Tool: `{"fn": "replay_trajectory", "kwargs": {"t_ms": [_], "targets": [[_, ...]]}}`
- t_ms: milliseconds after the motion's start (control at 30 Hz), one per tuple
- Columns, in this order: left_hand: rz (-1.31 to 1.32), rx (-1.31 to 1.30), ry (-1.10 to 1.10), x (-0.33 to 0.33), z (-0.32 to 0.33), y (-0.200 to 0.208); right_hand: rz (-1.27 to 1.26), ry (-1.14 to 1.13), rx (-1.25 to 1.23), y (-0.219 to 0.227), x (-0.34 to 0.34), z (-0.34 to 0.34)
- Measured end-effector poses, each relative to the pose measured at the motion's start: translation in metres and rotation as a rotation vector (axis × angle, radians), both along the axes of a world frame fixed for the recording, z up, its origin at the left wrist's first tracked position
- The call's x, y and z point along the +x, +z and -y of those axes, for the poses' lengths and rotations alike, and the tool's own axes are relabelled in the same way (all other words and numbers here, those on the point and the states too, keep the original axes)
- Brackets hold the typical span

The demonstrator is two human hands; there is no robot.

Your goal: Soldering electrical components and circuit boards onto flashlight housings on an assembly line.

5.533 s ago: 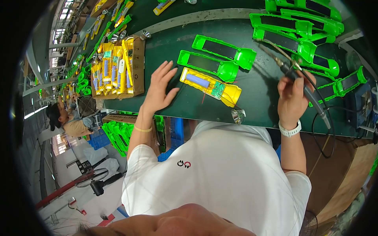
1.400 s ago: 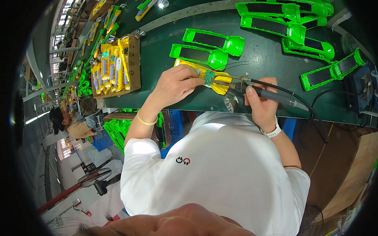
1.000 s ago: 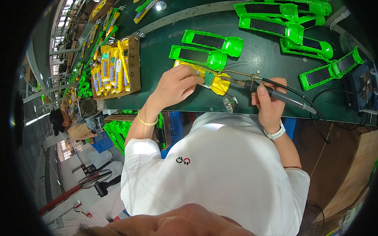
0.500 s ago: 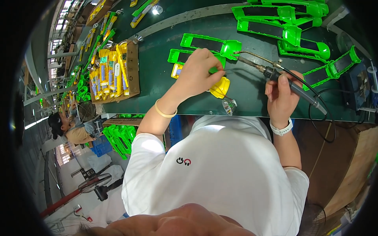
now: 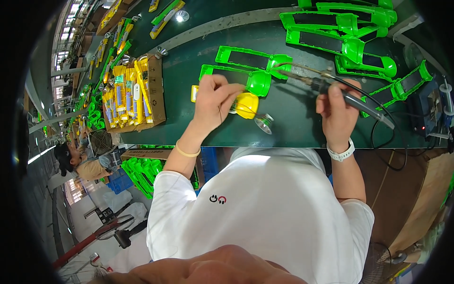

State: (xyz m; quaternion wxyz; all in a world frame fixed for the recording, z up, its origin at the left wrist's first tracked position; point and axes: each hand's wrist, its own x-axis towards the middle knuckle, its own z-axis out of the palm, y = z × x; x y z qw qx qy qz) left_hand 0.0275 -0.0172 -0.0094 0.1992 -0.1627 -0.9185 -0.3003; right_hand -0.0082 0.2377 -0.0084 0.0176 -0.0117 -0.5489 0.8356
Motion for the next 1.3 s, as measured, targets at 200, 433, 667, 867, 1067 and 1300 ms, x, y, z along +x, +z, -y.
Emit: {"fn": "replay_trajectory", "kwargs": {"t_ms": [200, 433, 667, 867, 1067, 1300], "targets": [[0.204, -0.032, -0.054, -0.011, 0.01, 0.0, -0.012, 0.248, 0.073, -0.007, 0.002, 0.019], [0.31, -0.071, -0.1, -0.018, 0.014, 0.01, -0.039, 0.317, 0.201, -0.017, -0.006, 0.028], [0.367, -0.182, -0.131, -0.023, 0.01, 0.017, -0.064, 0.426, 0.258, -0.026, -0.01, 0.033], [0.347, -0.192, -0.115, -0.023, 0.011, 0.017, -0.052, 0.355, 0.246, -0.02, -0.006, 0.033], [0.344, -0.18, -0.127, -0.025, 0.012, 0.014, -0.051, 0.283, 0.079, -0.005, -0.003, 0.036], [0.345, -0.168, -0.123, -0.023, 0.013, 0.015, -0.27, 0.117, 0.167, -0.011, -0.027, 0.051]]}}
